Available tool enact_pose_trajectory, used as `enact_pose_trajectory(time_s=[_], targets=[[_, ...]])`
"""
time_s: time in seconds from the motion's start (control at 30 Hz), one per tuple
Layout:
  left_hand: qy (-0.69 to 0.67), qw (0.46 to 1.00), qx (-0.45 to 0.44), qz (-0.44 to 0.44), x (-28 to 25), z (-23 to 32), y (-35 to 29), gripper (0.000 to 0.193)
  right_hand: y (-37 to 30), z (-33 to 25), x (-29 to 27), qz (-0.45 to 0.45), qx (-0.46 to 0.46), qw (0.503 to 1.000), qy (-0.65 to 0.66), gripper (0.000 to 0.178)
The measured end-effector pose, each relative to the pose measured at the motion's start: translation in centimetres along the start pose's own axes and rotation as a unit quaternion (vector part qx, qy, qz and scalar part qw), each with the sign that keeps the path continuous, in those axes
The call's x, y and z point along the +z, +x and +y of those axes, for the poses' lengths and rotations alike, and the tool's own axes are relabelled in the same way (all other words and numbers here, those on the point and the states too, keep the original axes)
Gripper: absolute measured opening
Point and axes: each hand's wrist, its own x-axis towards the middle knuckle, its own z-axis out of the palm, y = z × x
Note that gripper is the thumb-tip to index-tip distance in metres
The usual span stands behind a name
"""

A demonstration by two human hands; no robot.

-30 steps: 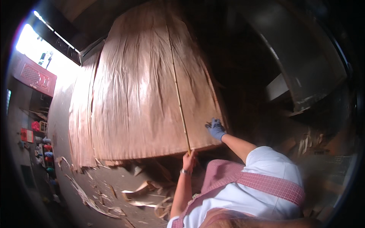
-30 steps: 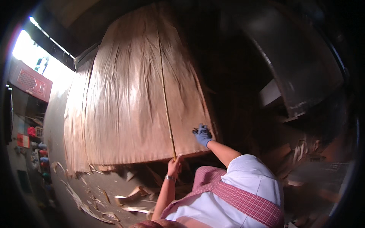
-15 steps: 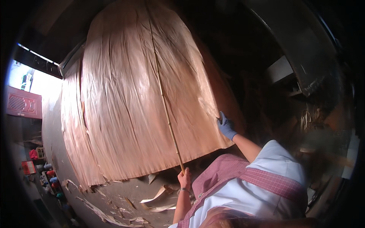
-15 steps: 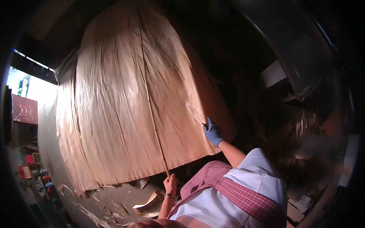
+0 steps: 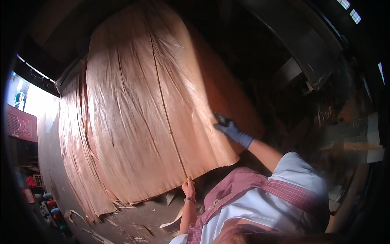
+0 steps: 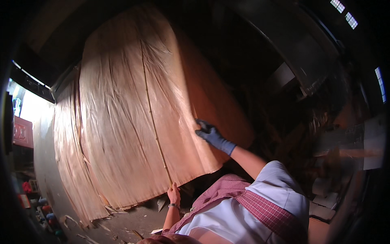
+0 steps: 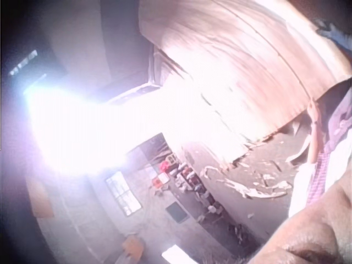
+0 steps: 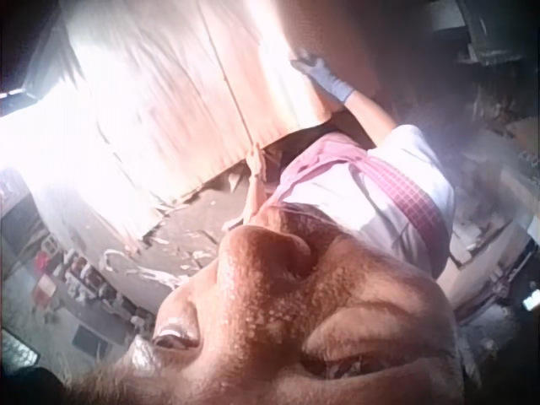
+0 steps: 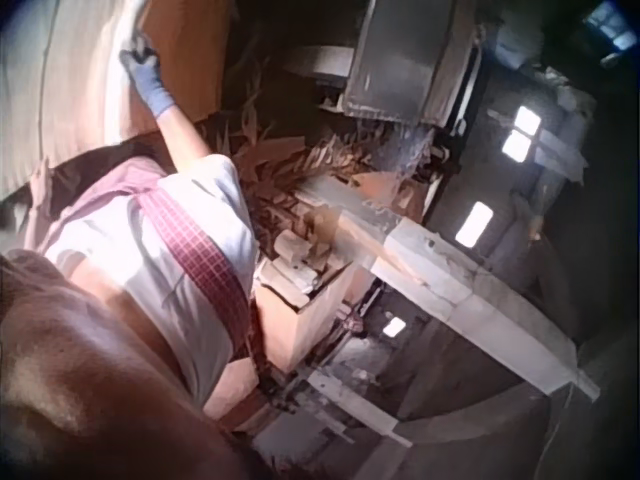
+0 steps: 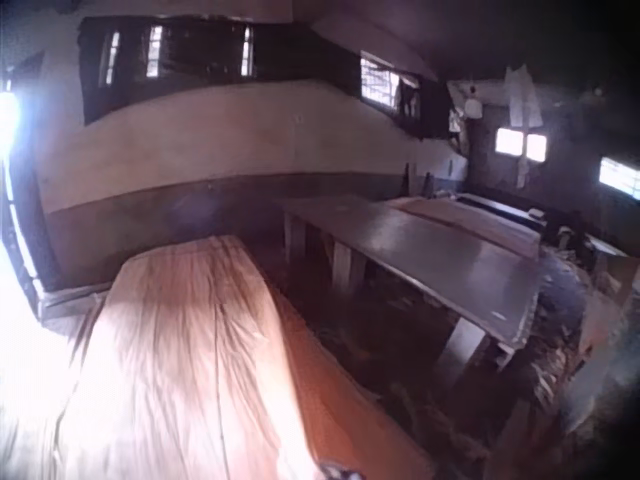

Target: The person prepares and tapes sheets of wood veneer by hand. They pull veneer sheets from a stack, lay them flat on a table, align edges, and apply strips of tape across the seams.

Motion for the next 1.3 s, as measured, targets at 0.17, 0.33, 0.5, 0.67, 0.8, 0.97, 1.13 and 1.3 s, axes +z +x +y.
enact_pose_trajectory(time_s=[0.17,0.33,0.5,0.67,0.8,0.97,1.13,1.3], targets=[[0.171,0.985,-0.025,-0.026,-2.9,-3.1,3.9,0.047,1.5,-1.5,13.7,-0.114,0.007,0.993,0.007,0.059],[0.224,0.967,0.060,-0.101,-3.8,-2.2,4.0,0.076,3.1,-2.3,24.2,-0.219,-0.004,0.976,-0.009,0.059],[-0.027,0.979,0.088,-0.185,-2.1,-2.2,3.5,0.053,3.3,1.0,33.4,-0.274,-0.023,0.961,0.043,0.061],[-0.356,0.919,-0.142,-0.088,0.4,-4.2,4.4,0.035,-0.1,-0.6,36.7,-0.293,-0.055,0.954,0.030,0.061],[-0.405,0.910,-0.063,-0.067,1.3,-3.5,3.3,0.016,-1.4,0.3,32.7,-0.292,-0.020,0.945,-0.147,0.059],[-0.432,0.874,-0.194,-0.106,1.8,-2.9,3.1,0.025,-3.5,5.1,24.1,-0.145,-0.024,0.949,-0.278,0.035],[-0.460,0.858,-0.184,-0.137,1.0,-0.6,0.4,0.035,-7.6,9.0,18.2,-0.071,0.042,0.898,-0.433,0.043],[-0.446,0.843,-0.220,-0.204,1.6,-1.9,0.7,0.027,-8.6,13.9,17.8,-0.113,0.146,0.926,-0.329,0.049]])
